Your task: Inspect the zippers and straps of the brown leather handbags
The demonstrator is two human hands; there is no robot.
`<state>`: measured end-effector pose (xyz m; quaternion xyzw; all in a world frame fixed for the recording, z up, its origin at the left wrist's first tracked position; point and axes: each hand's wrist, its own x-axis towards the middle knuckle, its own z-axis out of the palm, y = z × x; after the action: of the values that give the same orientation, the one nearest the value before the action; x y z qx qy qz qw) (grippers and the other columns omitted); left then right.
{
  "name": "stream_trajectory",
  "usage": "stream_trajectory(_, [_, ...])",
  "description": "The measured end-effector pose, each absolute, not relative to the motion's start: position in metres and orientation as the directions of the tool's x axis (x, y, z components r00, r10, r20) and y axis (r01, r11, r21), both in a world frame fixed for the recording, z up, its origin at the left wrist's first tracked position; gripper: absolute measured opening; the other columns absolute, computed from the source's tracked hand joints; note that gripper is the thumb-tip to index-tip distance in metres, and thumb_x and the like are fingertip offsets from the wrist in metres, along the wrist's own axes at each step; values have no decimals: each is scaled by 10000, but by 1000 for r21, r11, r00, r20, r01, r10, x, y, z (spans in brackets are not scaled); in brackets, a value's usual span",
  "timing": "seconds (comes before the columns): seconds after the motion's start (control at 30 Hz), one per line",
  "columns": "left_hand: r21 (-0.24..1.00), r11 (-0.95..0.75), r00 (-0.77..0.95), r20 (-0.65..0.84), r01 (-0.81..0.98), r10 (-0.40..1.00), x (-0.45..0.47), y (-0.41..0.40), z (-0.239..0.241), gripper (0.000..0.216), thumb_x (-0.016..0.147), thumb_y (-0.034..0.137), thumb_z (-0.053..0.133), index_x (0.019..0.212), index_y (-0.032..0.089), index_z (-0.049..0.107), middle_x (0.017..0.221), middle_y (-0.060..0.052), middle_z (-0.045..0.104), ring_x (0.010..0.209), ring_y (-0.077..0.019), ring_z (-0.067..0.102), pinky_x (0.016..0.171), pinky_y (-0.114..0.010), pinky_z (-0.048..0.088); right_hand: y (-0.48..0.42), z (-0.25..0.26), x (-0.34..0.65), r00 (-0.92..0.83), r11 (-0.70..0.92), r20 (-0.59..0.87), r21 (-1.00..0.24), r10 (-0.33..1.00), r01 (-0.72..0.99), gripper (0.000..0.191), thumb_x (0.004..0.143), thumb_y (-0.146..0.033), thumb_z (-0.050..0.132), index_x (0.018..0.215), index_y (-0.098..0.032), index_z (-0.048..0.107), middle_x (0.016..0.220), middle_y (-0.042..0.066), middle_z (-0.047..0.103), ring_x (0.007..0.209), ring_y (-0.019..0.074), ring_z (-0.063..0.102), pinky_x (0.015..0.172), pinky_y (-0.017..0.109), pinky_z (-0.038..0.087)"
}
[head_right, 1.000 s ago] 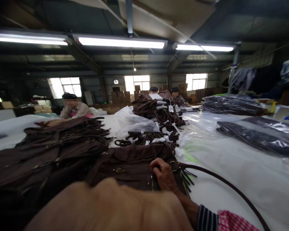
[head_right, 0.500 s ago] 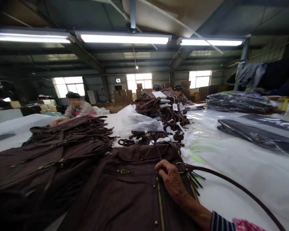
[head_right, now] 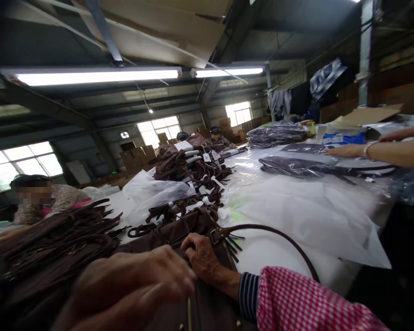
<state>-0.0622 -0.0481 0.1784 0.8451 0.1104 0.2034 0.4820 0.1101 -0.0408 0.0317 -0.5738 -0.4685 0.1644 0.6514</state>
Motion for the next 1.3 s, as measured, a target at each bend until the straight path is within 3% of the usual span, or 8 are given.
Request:
stream_trajectory(0.17, [801, -507, 744, 120, 318, 657, -56, 5, 88, 410, 875, 515, 626, 661, 165, 613, 624, -4, 568, 635, -172, 544, 591, -270, 404, -35, 26, 116, 499, 296, 347, -938, 794, 181, 182, 653, -172, 489, 791, -195, 605, 688, -22, 606, 573, 140, 546, 565, 258, 415])
stream_trajectory(0.47, [412, -829, 872, 144, 377, 468, -72, 26, 48, 314, 930, 324, 566, 1228, 296, 661, 1335, -56, 628, 1232, -276, 545, 1064, -411, 429, -42, 28, 113, 322, 317, 388, -914, 863, 253, 263, 865, -387, 625, 1035, -185, 631, 814, -17, 622, 714, 143, 569, 648, 247, 426])
stream_trajectory(0.6, [449, -819, 864, 173, 358, 472, -72, 27, 44, 481, 946, 281, 518, 1425, 314, 530, 1462, -61, 544, 1321, -266, 499, 1112, -418, 417, -49, 29, 111, 192, 298, 413, -847, 890, 439, 565, 688, -218, 770, 1227, -230, 604, 966, -11, 677, 863, 182, 614, 753, 262, 453])
stream_trajectory(0.7, [459, -821, 859, 204, 339, 469, -74, 34, 35, 574, 918, 253, 530, 1485, 314, 466, 1505, -60, 511, 1375, -274, 457, 1154, -436, 393, -44, 23, 112, 247, 304, 468, -814, 849, 494, 380, 738, -172, 665, 1115, -218, 654, 923, -2, 689, 851, 184, 630, 768, 276, 464])
stream_trajectory(0.8, [426, -838, 863, 212, 342, 459, -69, 39, 32, 614, 910, 241, 523, 1513, 298, 420, 1522, -65, 500, 1389, -270, 448, 1193, -455, 345, -31, 17, 114, 341, 340, 436, -889, 833, 307, 170, 847, -268, 548, 965, -191, 642, 745, -16, 646, 625, 148, 599, 628, 264, 466])
stream_trajectory(0.97, [370, -825, 845, 161, 427, 510, -40, 28, 43, 402, 911, 274, 547, 1309, 274, 606, 1276, -68, 641, 1216, -283, 539, 992, -409, 476, -27, 27, 121, 508, 374, 324, -927, 798, 4, 323, 816, -424, 621, 1005, -165, 585, 613, -32, 624, 382, 88, 435, 416, 210, 321])
stream_trajectory(1.2, [454, -845, 879, 230, 283, 418, -40, 22, 42, 351, 982, 375, 562, 1321, 290, 600, 1422, -51, 563, 1313, -264, 455, 1058, -433, 401, -56, 56, 146, 669, 296, 131, -945, 732, -139, 527, 729, -427, 741, 1158, -202, 534, 600, -82, 599, 374, 44, 330, 361, 155, 182])
stream_trajectory(1.3, [528, -814, 884, 224, 243, 410, -44, 31, 40, 351, 971, 361, 589, 1304, 253, 617, 1407, -68, 578, 1314, -265, 455, 1099, -440, 385, -59, 59, 157, 670, 303, 155, -947, 726, -110, 397, 738, -376, 757, 1049, -185, 600, 580, -66, 595, 359, 32, 304, 350, 163, 162])
